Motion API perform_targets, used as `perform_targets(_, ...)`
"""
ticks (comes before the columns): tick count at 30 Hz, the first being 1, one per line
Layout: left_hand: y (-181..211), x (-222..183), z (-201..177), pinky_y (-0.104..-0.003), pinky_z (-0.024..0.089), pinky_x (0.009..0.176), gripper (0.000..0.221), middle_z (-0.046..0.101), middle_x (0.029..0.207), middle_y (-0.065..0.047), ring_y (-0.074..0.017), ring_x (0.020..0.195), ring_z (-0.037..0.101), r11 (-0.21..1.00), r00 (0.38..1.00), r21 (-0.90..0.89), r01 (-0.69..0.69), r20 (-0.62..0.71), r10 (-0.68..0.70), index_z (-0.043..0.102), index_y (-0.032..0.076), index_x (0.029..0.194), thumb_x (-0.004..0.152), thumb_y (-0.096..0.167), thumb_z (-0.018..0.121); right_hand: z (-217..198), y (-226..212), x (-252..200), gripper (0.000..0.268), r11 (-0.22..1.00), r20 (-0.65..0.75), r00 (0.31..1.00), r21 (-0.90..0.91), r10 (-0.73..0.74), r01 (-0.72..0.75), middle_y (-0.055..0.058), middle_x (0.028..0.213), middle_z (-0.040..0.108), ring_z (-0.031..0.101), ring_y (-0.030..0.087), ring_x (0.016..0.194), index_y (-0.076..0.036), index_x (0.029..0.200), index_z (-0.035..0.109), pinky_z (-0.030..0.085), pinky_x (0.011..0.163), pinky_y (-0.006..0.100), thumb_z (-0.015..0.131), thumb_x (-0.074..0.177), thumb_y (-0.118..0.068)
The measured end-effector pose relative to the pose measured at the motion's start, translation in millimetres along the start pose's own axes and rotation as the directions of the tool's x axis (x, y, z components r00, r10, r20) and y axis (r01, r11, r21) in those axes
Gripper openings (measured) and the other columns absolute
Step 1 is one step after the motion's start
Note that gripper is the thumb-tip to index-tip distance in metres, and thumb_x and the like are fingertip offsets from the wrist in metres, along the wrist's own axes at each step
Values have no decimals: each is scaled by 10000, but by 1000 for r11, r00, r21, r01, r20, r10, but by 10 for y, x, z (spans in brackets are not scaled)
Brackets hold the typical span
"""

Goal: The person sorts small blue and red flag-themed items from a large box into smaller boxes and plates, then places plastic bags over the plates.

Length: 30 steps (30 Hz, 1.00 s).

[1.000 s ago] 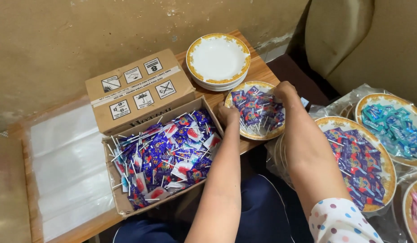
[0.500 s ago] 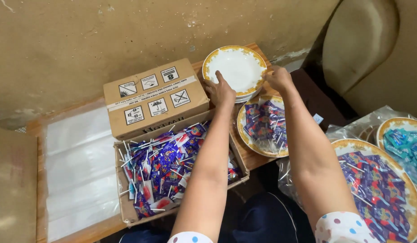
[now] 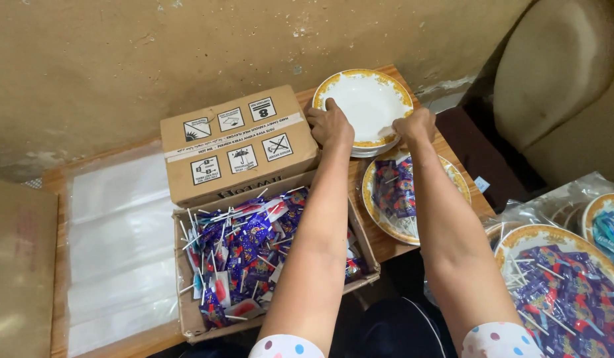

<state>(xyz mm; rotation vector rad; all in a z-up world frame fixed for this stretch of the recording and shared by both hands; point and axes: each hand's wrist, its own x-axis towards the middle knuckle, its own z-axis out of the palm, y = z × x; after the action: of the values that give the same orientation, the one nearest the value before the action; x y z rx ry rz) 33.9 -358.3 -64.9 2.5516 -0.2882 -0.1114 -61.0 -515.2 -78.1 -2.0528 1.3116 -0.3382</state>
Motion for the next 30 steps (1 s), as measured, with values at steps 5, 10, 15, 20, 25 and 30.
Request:
perform_targets(5, 113, -273, -260, -582, 526, 921, 501, 409, 1255, -257, -482, 1195, 463, 991, 998, -118, 60, -20, -63, 400, 107, 1319, 904, 27, 669, -20, 184, 67, 441, 987, -98, 995, 158, -20, 35, 225, 1088, 718, 701, 410, 1056, 26, 1091, 752, 581, 856, 516, 840, 694, -144)
perform_targets(10, 132, -415, -623, -588, 533, 969, 620, 360, 1334, -315, -571, 1272, 462, 926, 996, -375, 31, -69, -61, 401, 81, 1324, 818, -24, 743, 36, 202, 247, 369, 827, -222, 969, 520, -112, 215, 217, 863, 720, 759, 351, 725, 58, 1044, 727, 585, 477, 454, 778, 706, -81)
perform_targets(15, -233, -629, -1352, -423, 604, 584, 582, 378, 1355, -128, -309, 966, 676, 834, 967, -541, -110, -251, -36, 485, 249, 1227, 752, -39, 658, -531, -597, -845, 397, 709, -45, 980, 684, -195, 173, 61, 1111, 603, 678, 161, 968, -123, 1111, 455, 622, 612, 335, 645, 763, -99)
perform_targets(20, -1070, -991, -2034, -423, 496, 854, 514, 534, 1247, -188, -362, 1203, 545, 814, 908, -525, -249, -420, 7, 519, 205, 1199, 781, -79, 612, -149, -1074, -1510, 491, 620, 21, 915, 742, -404, 256, 139, 1147, 652, 703, 212, 961, -34, 1264, 437, 673, 676, 355, 722, 869, -88)
perform_targets(25, -1809, -1121, -2209, -487, 390, 1107, 522, 524, 1253, -191, -389, 1332, 475, 799, 887, -559, -223, -456, -72, 540, 154, 1192, 773, -152, 600, 464, -1109, -1862, 593, 563, 66, 847, 773, -528, 291, 203, 1088, 639, 647, 265, 898, 65, 1324, 421, 627, 639, 403, 783, 878, -82)
perform_targets(30, -2310, -1176, -1915, -458, 441, 1070, 444, 560, 1259, -136, -356, 1266, 487, 876, 897, -469, -111, -426, -114, 504, 215, 1161, 822, -47, 622, 687, -979, -2144, 626, 690, 124, 838, 637, -531, 343, 232, 1106, 712, 737, 352, 990, 56, 1268, 515, 651, 706, 509, 880, 785, -106)
